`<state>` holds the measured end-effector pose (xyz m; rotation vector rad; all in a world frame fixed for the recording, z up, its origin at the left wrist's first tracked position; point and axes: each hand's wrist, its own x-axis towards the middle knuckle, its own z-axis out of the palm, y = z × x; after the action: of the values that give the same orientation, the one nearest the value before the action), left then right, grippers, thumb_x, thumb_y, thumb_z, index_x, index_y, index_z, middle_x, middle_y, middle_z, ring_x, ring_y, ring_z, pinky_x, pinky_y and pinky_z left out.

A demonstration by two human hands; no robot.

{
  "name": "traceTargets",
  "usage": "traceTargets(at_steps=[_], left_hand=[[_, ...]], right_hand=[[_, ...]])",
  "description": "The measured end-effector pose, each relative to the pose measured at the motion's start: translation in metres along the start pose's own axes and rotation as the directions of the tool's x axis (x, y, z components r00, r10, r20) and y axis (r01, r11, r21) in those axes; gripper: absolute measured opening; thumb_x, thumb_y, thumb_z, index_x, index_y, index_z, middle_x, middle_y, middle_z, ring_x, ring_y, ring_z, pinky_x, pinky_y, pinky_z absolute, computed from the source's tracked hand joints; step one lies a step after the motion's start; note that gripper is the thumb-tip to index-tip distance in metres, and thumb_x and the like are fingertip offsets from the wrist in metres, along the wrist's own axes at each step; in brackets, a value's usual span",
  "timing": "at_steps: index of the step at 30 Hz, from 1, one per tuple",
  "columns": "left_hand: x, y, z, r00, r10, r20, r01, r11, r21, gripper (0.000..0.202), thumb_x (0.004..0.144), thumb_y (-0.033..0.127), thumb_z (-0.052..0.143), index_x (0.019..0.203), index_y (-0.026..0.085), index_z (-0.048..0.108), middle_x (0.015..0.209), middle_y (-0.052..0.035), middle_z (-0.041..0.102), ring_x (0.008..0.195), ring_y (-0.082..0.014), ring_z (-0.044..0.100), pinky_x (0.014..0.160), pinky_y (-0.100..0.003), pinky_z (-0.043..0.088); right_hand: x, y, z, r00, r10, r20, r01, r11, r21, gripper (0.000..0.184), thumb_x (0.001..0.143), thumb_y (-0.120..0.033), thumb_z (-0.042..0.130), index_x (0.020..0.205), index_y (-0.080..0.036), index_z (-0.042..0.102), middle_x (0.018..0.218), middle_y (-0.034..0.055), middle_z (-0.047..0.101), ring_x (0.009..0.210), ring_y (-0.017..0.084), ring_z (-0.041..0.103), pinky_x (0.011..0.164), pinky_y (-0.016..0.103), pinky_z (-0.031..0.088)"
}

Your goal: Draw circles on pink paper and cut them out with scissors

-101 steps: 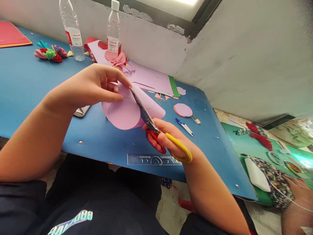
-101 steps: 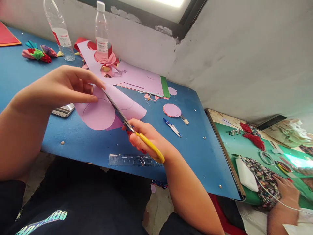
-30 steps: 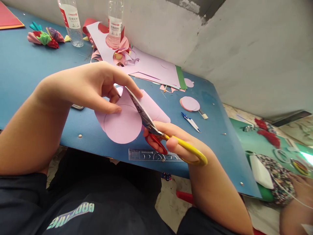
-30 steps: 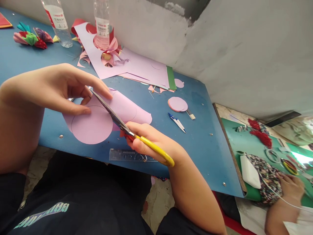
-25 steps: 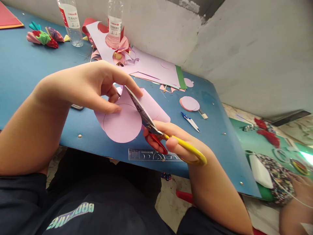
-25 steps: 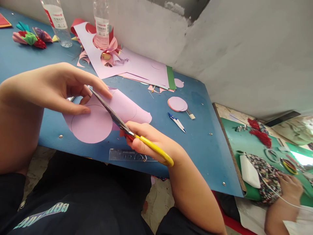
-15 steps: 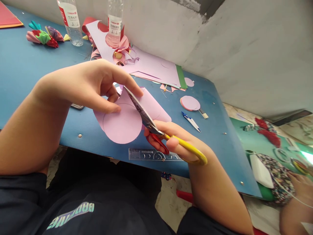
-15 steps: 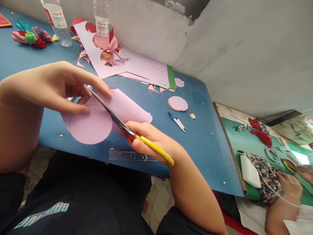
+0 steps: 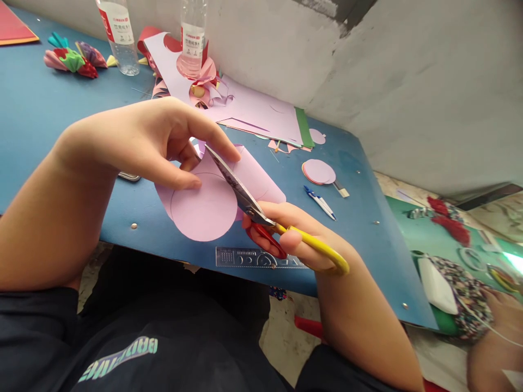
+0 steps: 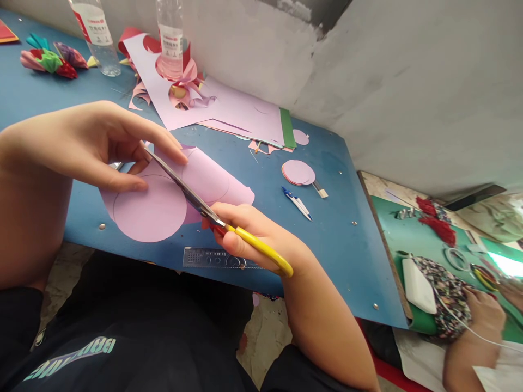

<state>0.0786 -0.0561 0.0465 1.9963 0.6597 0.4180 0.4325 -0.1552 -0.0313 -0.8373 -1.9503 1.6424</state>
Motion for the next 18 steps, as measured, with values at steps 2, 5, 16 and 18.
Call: traceTargets(at_steps=[2, 5, 16, 18], left_hand=[[0.0005, 0.0006, 0.0003, 1.000, 0.009, -0.001, -0.009, 1.000, -0.004, 0.063, 0.095, 0.036, 0.101, 0.153, 0.012, 0.092, 0.122, -0.0174, 0.096, 0.081, -0.0202, 0.086, 0.062, -0.026, 0.066], [0.0005, -0.0002, -0.0010, 0.999, 0.028, 0.026, -0.028, 1.000, 0.002, 0.064, 0.096, 0.030, 0.095, 0.158, 0.015, 0.090, 0.124, -0.0118, 0.096, 0.085, -0.0163, 0.087, 0.068, -0.020, 0.065], [-0.0009, -0.0036, -0.0039, 0.999, 0.022, 0.045, -0.024, 0.999, 0.042, 0.065, 0.098, 0.035, 0.094, 0.158, 0.014, 0.089, 0.127, -0.0088, 0.094, 0.085, -0.0100, 0.084, 0.078, -0.016, 0.065], [-0.0005, -0.0044, -0.0043, 0.998, 0.005, 0.062, -0.007, 0.999, 0.033, 0.067, 0.097, 0.037, 0.094, 0.159, 0.012, 0.088, 0.132, -0.0093, 0.094, 0.089, -0.0109, 0.086, 0.080, -0.017, 0.066]], right_hand=[[0.0002, -0.0007, -0.0002, 1.000, -0.005, 0.003, 0.005, 1.000, 0.000, 0.082, 0.112, -0.107, 0.072, 0.117, -0.024, 0.072, 0.088, -0.0004, 0.056, 0.072, 0.018, 0.042, 0.056, 0.035, 0.033], [0.0008, -0.0013, -0.0004, 1.000, -0.009, 0.014, 0.009, 1.000, -0.002, 0.081, 0.114, -0.105, 0.072, 0.117, -0.024, 0.072, 0.088, -0.0007, 0.055, 0.072, 0.018, 0.042, 0.056, 0.034, 0.032], [-0.0010, -0.0012, -0.0017, 1.000, 0.009, 0.021, -0.008, 1.000, -0.003, 0.082, 0.113, -0.106, 0.072, 0.113, -0.025, 0.069, 0.084, -0.0019, 0.052, 0.071, 0.017, 0.039, 0.056, 0.034, 0.030], [-0.0004, 0.0000, -0.0020, 1.000, -0.003, 0.025, 0.002, 1.000, 0.013, 0.081, 0.113, -0.105, 0.074, 0.111, -0.024, 0.068, 0.083, -0.0028, 0.051, 0.071, 0.017, 0.037, 0.056, 0.033, 0.029]])
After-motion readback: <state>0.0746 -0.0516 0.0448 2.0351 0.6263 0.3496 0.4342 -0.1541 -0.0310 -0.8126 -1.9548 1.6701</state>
